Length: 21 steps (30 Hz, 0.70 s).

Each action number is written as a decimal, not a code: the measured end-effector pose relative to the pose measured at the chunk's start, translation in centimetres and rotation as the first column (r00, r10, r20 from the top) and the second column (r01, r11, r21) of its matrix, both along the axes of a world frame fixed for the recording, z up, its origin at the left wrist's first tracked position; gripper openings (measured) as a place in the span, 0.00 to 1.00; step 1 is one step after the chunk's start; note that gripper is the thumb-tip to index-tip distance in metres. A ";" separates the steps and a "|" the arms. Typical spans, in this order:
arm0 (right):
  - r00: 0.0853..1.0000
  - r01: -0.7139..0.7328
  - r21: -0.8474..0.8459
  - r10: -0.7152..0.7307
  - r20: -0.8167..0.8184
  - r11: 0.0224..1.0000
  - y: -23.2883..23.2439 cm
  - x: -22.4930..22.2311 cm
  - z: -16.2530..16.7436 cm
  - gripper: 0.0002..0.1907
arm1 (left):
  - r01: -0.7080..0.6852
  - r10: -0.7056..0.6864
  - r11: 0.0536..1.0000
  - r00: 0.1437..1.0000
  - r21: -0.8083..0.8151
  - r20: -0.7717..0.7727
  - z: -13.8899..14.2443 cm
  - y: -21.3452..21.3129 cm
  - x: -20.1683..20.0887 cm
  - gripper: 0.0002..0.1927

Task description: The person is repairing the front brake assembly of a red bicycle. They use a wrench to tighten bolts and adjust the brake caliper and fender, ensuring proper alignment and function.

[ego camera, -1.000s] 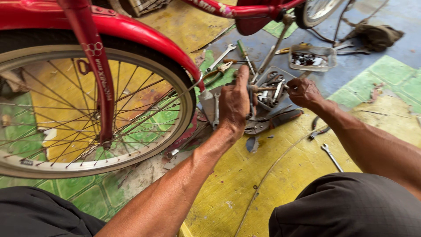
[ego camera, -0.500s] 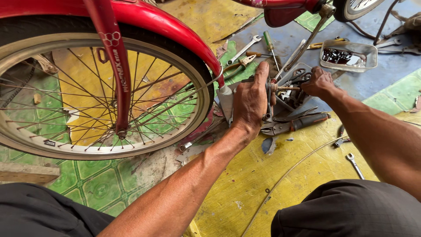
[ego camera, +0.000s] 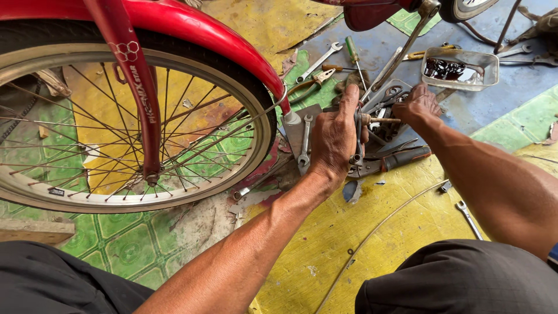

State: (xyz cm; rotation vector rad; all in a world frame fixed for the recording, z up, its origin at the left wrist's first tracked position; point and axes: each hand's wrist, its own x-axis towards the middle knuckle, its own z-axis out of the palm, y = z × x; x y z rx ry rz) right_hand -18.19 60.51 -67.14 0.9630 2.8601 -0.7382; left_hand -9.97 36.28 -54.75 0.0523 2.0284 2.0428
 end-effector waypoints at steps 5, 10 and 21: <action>0.998 0.054 -0.055 -0.053 0.019 0.997 -0.6 -0.4 0.7 0.25 | -0.001 -0.015 0.985 0.995 0.172 0.094 0.6 -0.1 0.1 0.34; 0.995 0.104 -0.050 -0.104 0.002 0.993 -1.6 -0.1 1.0 0.22 | 0.028 -0.051 0.964 0.995 0.264 0.080 1.1 -0.5 0.3 0.35; 0.972 0.174 -0.137 -0.192 -0.134 0.975 -1.8 0.6 2.6 0.17 | 0.089 -0.093 0.965 0.996 0.248 0.005 1.8 -1.6 0.7 0.44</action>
